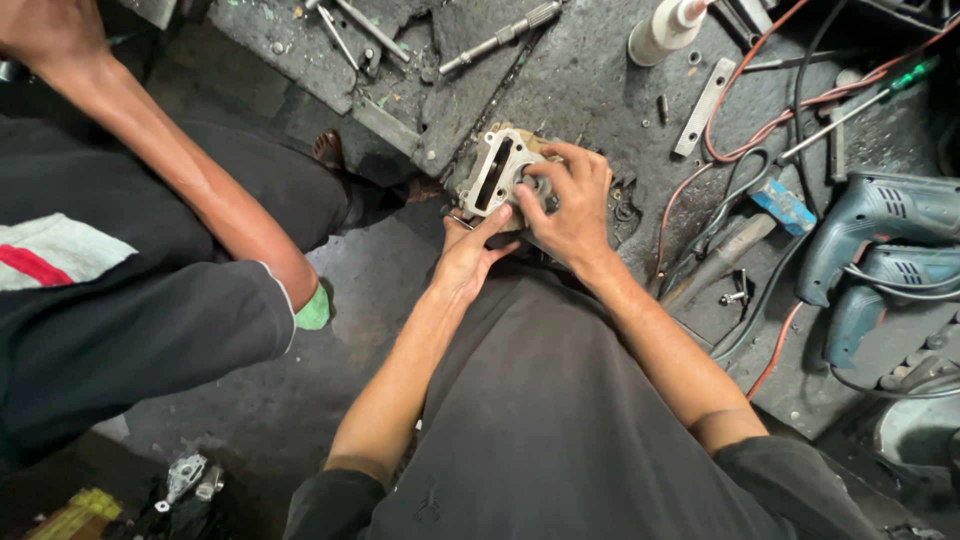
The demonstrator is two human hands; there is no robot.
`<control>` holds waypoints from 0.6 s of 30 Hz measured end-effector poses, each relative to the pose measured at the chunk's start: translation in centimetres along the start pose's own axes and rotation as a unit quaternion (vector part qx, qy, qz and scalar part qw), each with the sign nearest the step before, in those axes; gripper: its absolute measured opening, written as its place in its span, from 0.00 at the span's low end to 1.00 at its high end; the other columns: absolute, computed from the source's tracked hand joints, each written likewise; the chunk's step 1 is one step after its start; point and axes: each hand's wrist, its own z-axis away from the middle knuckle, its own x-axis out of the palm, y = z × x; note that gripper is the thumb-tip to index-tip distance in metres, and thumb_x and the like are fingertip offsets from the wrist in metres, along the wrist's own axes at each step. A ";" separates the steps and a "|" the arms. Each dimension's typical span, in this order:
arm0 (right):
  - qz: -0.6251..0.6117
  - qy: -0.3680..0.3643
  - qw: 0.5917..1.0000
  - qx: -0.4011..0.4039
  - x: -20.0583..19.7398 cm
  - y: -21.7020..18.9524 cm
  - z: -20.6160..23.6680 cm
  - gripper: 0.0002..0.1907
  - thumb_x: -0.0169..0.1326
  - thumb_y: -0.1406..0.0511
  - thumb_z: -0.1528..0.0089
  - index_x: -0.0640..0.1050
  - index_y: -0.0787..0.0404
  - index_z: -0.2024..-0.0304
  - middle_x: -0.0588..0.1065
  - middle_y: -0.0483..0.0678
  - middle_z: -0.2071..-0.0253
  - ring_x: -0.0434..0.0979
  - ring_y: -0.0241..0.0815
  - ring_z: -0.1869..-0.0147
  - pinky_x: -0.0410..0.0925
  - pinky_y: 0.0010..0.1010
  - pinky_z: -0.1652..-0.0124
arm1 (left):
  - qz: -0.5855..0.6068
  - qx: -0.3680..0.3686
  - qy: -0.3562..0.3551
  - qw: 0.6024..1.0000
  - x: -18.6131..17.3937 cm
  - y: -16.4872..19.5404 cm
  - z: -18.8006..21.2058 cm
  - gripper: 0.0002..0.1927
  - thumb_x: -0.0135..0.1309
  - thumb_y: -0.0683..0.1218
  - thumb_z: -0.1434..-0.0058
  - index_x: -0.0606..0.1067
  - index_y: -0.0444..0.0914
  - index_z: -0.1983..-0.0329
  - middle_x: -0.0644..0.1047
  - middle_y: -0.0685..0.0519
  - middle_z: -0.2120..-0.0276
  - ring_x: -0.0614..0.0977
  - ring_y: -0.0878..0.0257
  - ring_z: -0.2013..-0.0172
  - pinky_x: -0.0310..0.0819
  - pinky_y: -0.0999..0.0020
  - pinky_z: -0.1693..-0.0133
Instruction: The person wipes a small engine cylinder head with a cloth at a cluttered workbench, then carries it to a washing area and scrubs it with a brush in bowls of water. They then hold the part against a spinning bench grinder to grind its surfaces, turning it to work different sides.
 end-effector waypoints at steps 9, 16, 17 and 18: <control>-0.483 0.141 0.864 -0.013 -16.5 7.1 -6.2 0.05 0.48 0.69 0.25 0.70 0.64 0.48 0.76 0.54 0.50 0.78 0.46 0.45 0.73 0.40 0.37 | -0.065 0.054 0.068 0.994 1.2 0.1 0.5 0.38 0.66 0.46 0.43 0.51 0.36 0.43 0.66 0.42 0.41 0.76 0.51 0.42 0.82 0.46 0.49; -0.055 -0.169 0.978 0.104 -7.0 4.7 -5.1 0.20 0.50 0.64 0.33 0.72 0.66 0.40 0.74 0.61 0.47 0.75 0.59 0.43 0.67 0.44 0.45 | -0.361 0.116 0.007 0.925 -4.9 7.7 -7.1 0.65 0.76 0.48 0.53 0.36 0.30 0.32 0.74 0.29 0.38 0.81 0.56 0.45 0.78 0.60 0.45; -0.075 -0.141 0.987 0.003 -5.4 3.4 -3.9 0.21 0.50 0.63 0.30 0.71 0.69 0.38 0.71 0.66 0.38 0.71 0.63 0.35 0.65 0.46 0.41 | -0.477 0.245 -0.037 0.843 -5.7 10.2 -9.0 0.58 0.78 0.47 0.48 0.41 0.29 0.36 0.76 0.35 0.38 0.76 0.51 0.38 0.68 0.51 0.39; -0.088 -0.184 0.978 0.044 -3.9 2.0 -2.5 0.21 0.49 0.62 0.29 0.71 0.68 0.38 0.74 0.66 0.42 0.74 0.63 0.38 0.67 0.47 0.43 | -0.572 0.360 -0.082 0.732 -5.7 11.3 -10.5 0.52 0.80 0.45 0.44 0.46 0.27 0.41 0.77 0.41 0.38 0.71 0.45 0.30 0.57 0.42 0.32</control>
